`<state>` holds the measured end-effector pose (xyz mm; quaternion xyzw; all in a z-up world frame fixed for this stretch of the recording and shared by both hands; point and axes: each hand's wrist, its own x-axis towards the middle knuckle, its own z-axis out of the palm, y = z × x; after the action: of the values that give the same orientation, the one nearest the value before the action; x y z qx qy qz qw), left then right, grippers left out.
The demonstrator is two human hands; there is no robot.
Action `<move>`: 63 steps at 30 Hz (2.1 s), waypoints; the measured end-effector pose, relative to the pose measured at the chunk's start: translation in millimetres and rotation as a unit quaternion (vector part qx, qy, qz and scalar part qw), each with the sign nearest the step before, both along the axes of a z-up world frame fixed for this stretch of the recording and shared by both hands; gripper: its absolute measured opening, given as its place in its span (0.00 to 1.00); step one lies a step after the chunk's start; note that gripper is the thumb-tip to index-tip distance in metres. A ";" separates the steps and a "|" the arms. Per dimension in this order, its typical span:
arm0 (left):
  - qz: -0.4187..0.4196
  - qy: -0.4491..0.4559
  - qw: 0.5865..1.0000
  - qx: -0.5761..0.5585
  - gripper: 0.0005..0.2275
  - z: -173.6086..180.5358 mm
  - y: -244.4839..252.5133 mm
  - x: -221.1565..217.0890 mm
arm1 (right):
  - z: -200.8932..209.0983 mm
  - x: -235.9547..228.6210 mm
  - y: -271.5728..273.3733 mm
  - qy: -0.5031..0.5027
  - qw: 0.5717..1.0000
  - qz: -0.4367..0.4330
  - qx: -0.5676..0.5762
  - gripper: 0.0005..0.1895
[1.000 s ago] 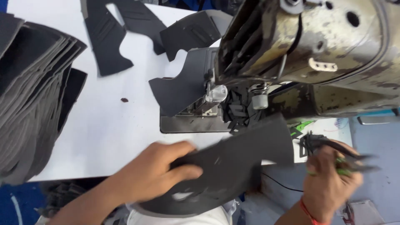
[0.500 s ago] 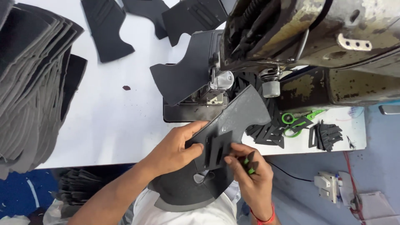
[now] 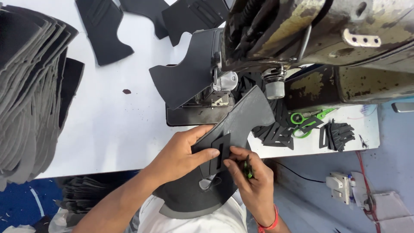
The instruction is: The person sews black shoe parts using a sewing machine, guiding the material under the needle and trimming excess thread with scissors. They repeatedly pick up new pieces from a stack, align them, and sew them before cutting the thread and placing the finished parts aside.
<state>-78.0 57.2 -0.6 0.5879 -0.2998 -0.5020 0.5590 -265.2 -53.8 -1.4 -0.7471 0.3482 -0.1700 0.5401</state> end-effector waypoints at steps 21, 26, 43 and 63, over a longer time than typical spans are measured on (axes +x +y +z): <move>0.032 0.071 0.997 0.011 0.24 -17.9 2.7 -2.5 | -34.7 -26.1 -25.9 -0.069 0.967 -0.002 0.244 0.11; 0.032 0.008 0.999 0.031 0.25 -4.3 2.5 -3.1 | -24.4 -17.0 -28.2 -0.030 0.973 0.048 0.223 0.10; 0.056 -0.139 0.982 0.115 0.22 12.8 -17.3 13.2 | -12.3 7.8 -28.4 -0.016 0.992 0.092 0.085 0.12; 0.023 -0.166 0.980 0.109 0.12 15.9 -52.9 102.1 | -8.3 89.3 -39.7 0.005 0.984 0.012 0.178 0.18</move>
<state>24.1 4.4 15.3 0.7269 -0.3188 -0.4142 0.4455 -175.9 -93.4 -9.7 -0.6443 0.3666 -0.0952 0.6644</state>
